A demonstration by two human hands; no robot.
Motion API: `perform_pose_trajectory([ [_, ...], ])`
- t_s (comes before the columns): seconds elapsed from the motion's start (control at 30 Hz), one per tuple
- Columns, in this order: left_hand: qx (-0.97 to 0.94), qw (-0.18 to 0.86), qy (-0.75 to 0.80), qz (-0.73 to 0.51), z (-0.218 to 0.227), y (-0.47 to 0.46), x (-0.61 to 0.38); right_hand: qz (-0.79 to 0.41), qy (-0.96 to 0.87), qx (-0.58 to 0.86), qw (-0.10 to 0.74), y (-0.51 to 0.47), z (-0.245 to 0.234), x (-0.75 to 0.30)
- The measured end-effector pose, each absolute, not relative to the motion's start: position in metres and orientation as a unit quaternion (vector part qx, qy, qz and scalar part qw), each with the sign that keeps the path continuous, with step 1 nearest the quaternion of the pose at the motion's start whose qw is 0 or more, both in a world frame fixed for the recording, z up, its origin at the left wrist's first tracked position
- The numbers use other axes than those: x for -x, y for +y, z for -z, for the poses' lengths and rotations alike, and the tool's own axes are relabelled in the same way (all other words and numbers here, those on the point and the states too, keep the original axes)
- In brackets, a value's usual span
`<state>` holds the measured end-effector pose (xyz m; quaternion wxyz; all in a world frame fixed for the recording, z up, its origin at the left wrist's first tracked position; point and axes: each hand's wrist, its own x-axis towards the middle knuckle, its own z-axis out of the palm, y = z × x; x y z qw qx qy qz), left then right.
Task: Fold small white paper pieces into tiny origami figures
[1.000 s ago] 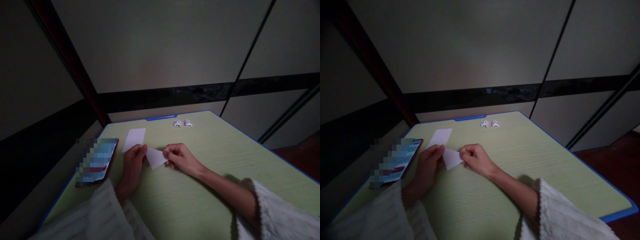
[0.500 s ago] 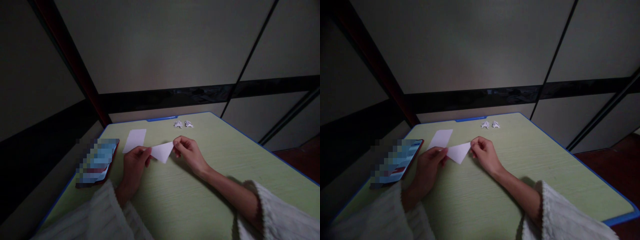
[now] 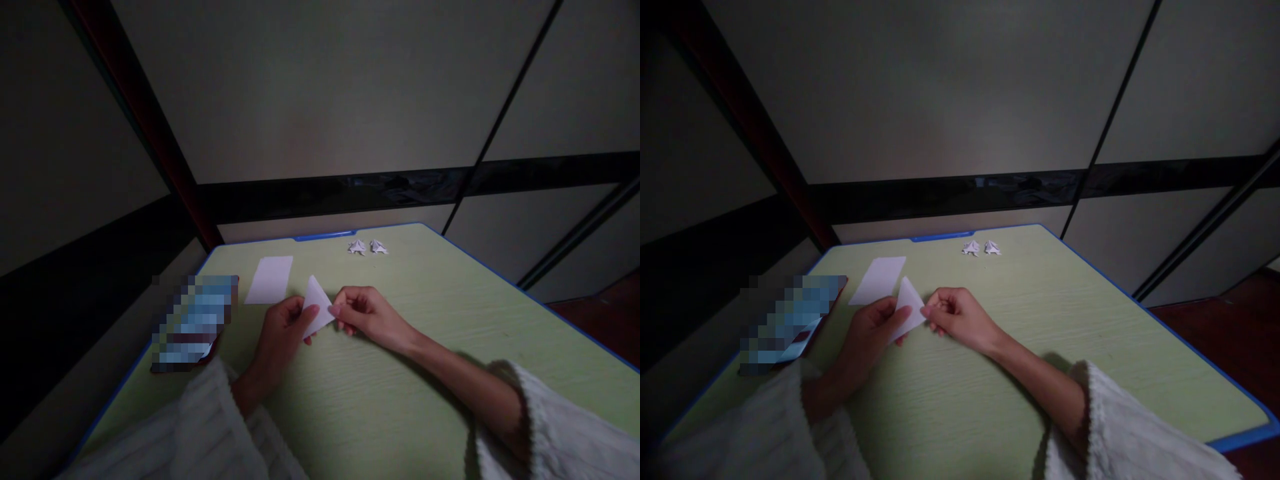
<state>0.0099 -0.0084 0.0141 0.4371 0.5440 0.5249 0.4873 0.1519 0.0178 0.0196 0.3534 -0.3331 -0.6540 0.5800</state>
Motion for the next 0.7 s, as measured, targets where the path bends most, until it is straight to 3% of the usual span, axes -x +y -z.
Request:
perform_pose_trajectory([
  [0.17, -0.519, 0.425, 0.520, -0.529, -0.018, -0.007, -0.008, -0.570, -0.675, 0.306, 0.354, 0.018, -0.019, -0.154],
  [0.37, -0.496, 0.510, 0.472, -0.521, -0.014, -0.007, -0.009, -0.315, -0.824, 0.251, 0.398, 0.018, -0.017, -0.164],
  [0.43, -0.497, 0.533, 0.463, -0.504, -0.013, -0.008, -0.009, -0.282, -0.837, 0.243, 0.402, 0.018, -0.018, -0.165],
  [0.53, -0.495, 0.525, 0.472, -0.506, -0.014, -0.007, -0.009, -0.307, -0.809, 0.276, 0.419, 0.016, -0.019, -0.162],
  [0.7, -0.463, 0.460, 0.509, -0.561, -0.018, -0.006, -0.008, -0.473, -0.691, 0.341, 0.427, 0.016, -0.020, -0.154],
])
